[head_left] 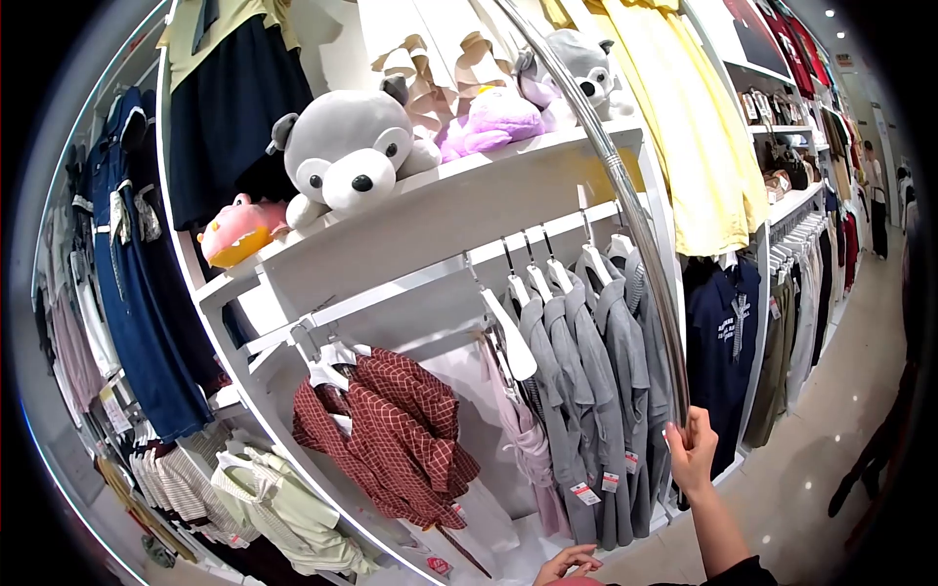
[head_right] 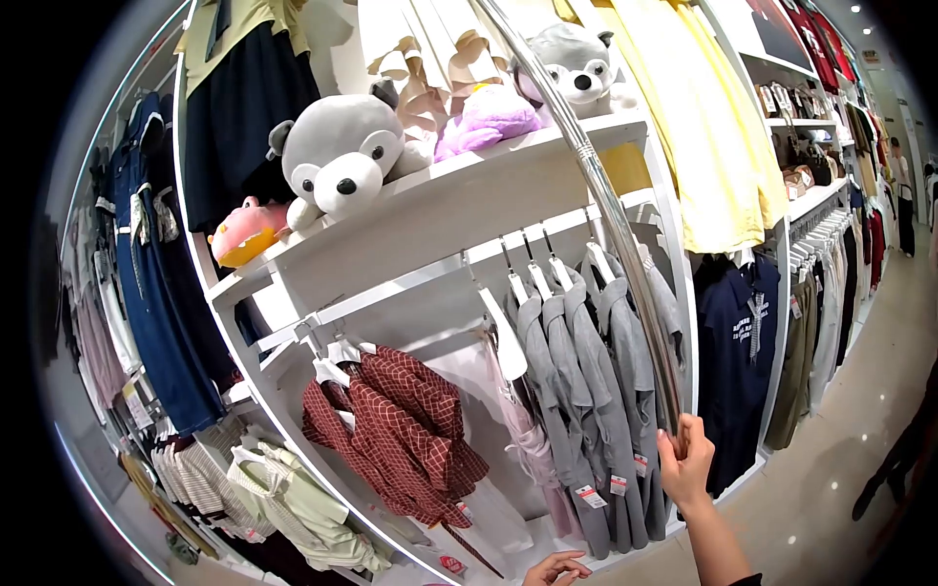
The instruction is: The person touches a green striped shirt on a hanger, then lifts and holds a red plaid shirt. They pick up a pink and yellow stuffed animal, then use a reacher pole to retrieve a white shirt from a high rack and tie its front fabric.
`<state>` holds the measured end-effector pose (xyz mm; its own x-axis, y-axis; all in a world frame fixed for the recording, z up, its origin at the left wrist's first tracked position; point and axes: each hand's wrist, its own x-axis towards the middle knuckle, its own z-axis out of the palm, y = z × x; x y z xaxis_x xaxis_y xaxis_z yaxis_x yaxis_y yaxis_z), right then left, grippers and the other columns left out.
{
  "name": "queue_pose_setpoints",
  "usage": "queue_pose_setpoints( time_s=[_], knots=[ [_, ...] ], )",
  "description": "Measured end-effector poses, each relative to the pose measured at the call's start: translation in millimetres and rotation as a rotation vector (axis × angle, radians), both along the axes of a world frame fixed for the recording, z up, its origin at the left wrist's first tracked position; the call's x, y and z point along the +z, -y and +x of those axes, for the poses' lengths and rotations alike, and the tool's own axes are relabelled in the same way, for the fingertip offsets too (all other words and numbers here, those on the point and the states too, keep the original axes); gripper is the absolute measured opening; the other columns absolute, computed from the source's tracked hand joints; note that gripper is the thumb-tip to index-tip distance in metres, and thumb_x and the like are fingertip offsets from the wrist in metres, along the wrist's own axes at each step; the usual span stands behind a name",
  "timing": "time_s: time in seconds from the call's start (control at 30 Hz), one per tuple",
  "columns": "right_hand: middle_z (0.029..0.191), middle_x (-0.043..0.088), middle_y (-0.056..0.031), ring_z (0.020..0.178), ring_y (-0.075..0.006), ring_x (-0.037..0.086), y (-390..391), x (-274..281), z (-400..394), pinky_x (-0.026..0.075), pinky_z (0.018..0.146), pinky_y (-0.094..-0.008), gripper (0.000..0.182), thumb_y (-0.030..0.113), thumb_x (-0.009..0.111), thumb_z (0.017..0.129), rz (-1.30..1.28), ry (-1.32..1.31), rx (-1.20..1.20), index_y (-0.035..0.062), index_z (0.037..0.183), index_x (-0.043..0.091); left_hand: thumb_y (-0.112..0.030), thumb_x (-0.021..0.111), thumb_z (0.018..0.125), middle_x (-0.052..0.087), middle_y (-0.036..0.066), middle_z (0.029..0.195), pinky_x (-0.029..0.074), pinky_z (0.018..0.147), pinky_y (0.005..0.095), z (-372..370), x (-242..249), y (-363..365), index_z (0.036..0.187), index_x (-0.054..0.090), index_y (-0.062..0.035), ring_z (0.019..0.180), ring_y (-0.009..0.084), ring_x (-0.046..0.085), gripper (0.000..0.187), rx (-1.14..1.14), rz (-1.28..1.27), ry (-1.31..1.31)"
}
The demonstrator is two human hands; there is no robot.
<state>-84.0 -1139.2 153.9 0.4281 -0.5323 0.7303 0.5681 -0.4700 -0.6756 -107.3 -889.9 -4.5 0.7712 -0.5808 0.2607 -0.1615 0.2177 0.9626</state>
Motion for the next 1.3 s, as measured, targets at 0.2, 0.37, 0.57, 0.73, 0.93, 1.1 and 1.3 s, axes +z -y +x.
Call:
queue_pose_setpoints(
  time_s=[0.2, 0.37, 0.57, 0.73, 0.93, 1.1, 1.3],
  knots=[
    [0.056, 0.033, 0.0024, 0.047, -0.0042, 0.028, 8, -27, -3, 0.021, 0.043, -0.0209, 0.016, 0.002, 0.059, 0.080, -0.063, 0.019, -0.052, -0.0004, 0.087, 0.045, -0.013, 0.055, 0.088, 0.061, 0.005, 0.086, 0.043, 0.081, 0.0304, 8, 6, -5, 0.121, 0.044, -0.0038, 0.085, 0.0134, 0.057, 0.036, -0.047, 0.070, 0.040],
    [0.055, 0.031, 0.0020, 0.048, -0.0051, 0.028, 13, -40, -6, 0.022, 0.043, -0.0214, 0.018, 0.003, 0.060, 0.080, -0.036, -0.020, -0.069, -0.0010, 0.090, 0.045, -0.014, 0.056, 0.088, 0.060, 0.006, 0.088, 0.044, 0.080, 0.0310, 12, 5, -6, 0.122, 0.044, -0.0041, 0.084, 0.0135, 0.057, 0.037, -0.061, 0.104, 0.029],
    [0.058, 0.031, 0.0024, 0.050, -0.0047, 0.026, 13, 12, -4, 0.021, 0.044, -0.0211, 0.020, 0.001, 0.058, 0.080, -0.102, 0.009, -0.124, -0.0008, 0.094, 0.044, -0.011, 0.057, 0.087, 0.060, 0.006, 0.088, 0.045, 0.079, 0.0299, 9, 4, 1, 0.119, 0.047, -0.0040, 0.084, 0.0135, 0.058, 0.034, -0.162, 0.079, 0.099],
    [0.061, 0.034, 0.0007, 0.053, -0.0055, 0.028, 9, 57, 8, 0.023, 0.045, -0.0205, 0.022, 0.001, 0.059, 0.080, -0.048, 0.057, -0.062, -0.0016, 0.095, 0.044, -0.010, 0.060, 0.084, 0.062, 0.007, 0.084, 0.047, 0.075, 0.0296, 2, 17, 4, 0.111, 0.053, -0.0027, 0.082, 0.0144, 0.060, 0.028, -0.084, 0.136, 0.164],
    [0.065, 0.037, 0.0001, 0.056, -0.0051, 0.029, 9, 80, 26, 0.026, 0.047, -0.0188, 0.022, 0.002, 0.060, 0.081, -0.052, 0.114, -0.094, -0.0023, 0.096, 0.045, -0.012, 0.060, 0.085, 0.063, 0.007, 0.085, 0.046, 0.076, 0.0300, 11, 11, -3, 0.109, 0.054, -0.0023, 0.081, 0.0151, 0.060, 0.027, -0.142, 0.165, 0.148],
    [0.067, 0.040, -0.0001, 0.058, -0.0043, 0.032, 15, 84, 42, 0.027, 0.048, -0.0169, 0.024, 0.002, 0.061, 0.081, -0.043, 0.095, -0.062, -0.0030, 0.098, 0.045, -0.013, 0.059, 0.085, 0.063, 0.008, 0.087, 0.046, 0.077, 0.0301, 11, 16, -8, 0.108, 0.055, -0.0019, 0.082, 0.0154, 0.060, 0.026, -0.143, 0.169, 0.125],
    [0.073, 0.047, -0.0020, 0.063, -0.0040, 0.039, 8, 82, 57, 0.035, 0.054, -0.0149, 0.026, 0.002, 0.062, 0.081, 0.039, 0.155, 0.011, -0.0042, 0.100, 0.046, -0.016, 0.059, 0.086, 0.063, 0.007, 0.087, 0.046, 0.076, 0.0298, 17, 29, -5, 0.104, 0.057, -0.0025, 0.083, 0.0157, 0.059, 0.023, -0.157, 0.179, 0.133]
  ],
)
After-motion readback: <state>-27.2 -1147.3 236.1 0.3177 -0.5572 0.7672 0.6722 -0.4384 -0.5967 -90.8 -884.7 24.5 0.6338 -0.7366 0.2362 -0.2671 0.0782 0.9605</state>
